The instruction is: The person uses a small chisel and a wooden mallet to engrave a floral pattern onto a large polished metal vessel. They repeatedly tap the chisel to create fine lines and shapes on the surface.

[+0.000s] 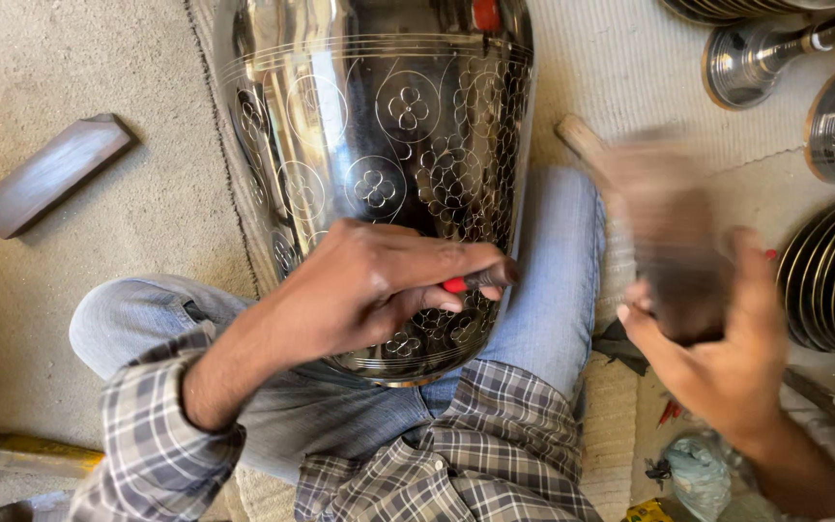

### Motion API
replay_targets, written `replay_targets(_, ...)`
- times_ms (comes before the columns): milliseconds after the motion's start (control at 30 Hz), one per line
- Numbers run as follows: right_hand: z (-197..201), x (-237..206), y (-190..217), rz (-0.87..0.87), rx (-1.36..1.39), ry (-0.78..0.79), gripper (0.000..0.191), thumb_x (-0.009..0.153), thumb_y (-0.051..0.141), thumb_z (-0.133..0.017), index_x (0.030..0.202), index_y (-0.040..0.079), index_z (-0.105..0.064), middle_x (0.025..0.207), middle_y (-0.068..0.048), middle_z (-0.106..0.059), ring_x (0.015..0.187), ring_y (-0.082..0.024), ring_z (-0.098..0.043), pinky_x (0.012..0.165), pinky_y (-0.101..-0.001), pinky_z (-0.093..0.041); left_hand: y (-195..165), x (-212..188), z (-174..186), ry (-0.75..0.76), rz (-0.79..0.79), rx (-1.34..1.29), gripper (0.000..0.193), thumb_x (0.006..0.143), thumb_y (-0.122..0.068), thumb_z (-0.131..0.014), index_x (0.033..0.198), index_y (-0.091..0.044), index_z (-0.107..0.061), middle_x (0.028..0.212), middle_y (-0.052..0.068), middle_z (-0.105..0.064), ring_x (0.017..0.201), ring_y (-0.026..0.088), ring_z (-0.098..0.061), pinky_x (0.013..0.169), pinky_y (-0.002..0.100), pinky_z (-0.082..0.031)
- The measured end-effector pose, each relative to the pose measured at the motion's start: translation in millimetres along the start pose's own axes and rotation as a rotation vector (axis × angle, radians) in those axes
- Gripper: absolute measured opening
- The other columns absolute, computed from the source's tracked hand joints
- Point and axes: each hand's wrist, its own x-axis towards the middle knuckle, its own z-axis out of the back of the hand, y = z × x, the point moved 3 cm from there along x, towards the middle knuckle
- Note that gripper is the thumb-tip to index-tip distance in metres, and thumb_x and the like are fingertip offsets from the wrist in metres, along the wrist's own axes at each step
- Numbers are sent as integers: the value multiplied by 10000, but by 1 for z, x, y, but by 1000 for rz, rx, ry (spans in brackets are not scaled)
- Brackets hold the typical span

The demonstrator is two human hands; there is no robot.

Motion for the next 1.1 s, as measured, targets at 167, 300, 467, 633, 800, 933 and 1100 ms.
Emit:
replay_targets(167,0,-26,-7,-24,-375,101,484,746,-72,-782,1185,-34,-581,917,-149,-675,743,-196,-686,641,-338,-550,3,10,5,239,155,-27,686,792,129,-701,1406,-172,-648,1130,31,-801,678,131,-729,479,234,-550)
replay_targets(300,-2,-42,-12,-118,-156,31,276,833,-39,-774,1064,34,-640,921,-121,-707,750,-168,-709,652,-303,-574,1,8,6,248,160,3,768,674,176,-655,1354,-177,-688,1093,31,-824,792,115,-806,486,273,-572)
replay_targets(467,-13,-57,-32,-74,-312,88,685,737,-5,-796,1348,-3,-487,924,-185,-689,737,-226,-700,635,-372,-548,1,8,6,49,29,0,610,831,179,-649,1353,-137,-661,1224,62,-767,972,173,-814,701,266,-691)
replay_targets(633,-20,-72,-43,-38,-218,-26,865,811,-51,-760,1552,48,-324,969,-196,-694,823,-262,-724,708,-376,-592,7,19,8,45,230,-4,485,877,28,-757,1323,-146,-679,1290,34,-743,881,150,-807,572,266,-625)
replay_targets(800,-18,-86,-39,-224,-65,-176,929,815,-155,-729,1584,158,-312,1012,-141,-661,792,-234,-675,720,-335,-605,8,30,8,390,326,49,675,793,144,-689,1364,-214,-710,1311,-35,-784,729,146,-811,534,338,-607)
replay_targets(933,-17,-89,-31,-119,290,-342,1035,972,-163,-700,1655,339,-106,1033,-63,-629,862,-155,-637,843,-297,-630,6,40,10,352,90,-121,638,783,141,-713,1351,-146,-662,1261,59,-758,932,132,-815,764,272,-695)
replay_targets(1100,-24,-67,-31,64,-446,4,1115,683,-182,-782,1513,276,-195,763,-132,-593,636,-214,-611,536,-367,-526,7,36,5,376,52,-50,666,771,166,-694,1358,-147,-660,1183,35,-795,913,124,-810,781,280,-689)
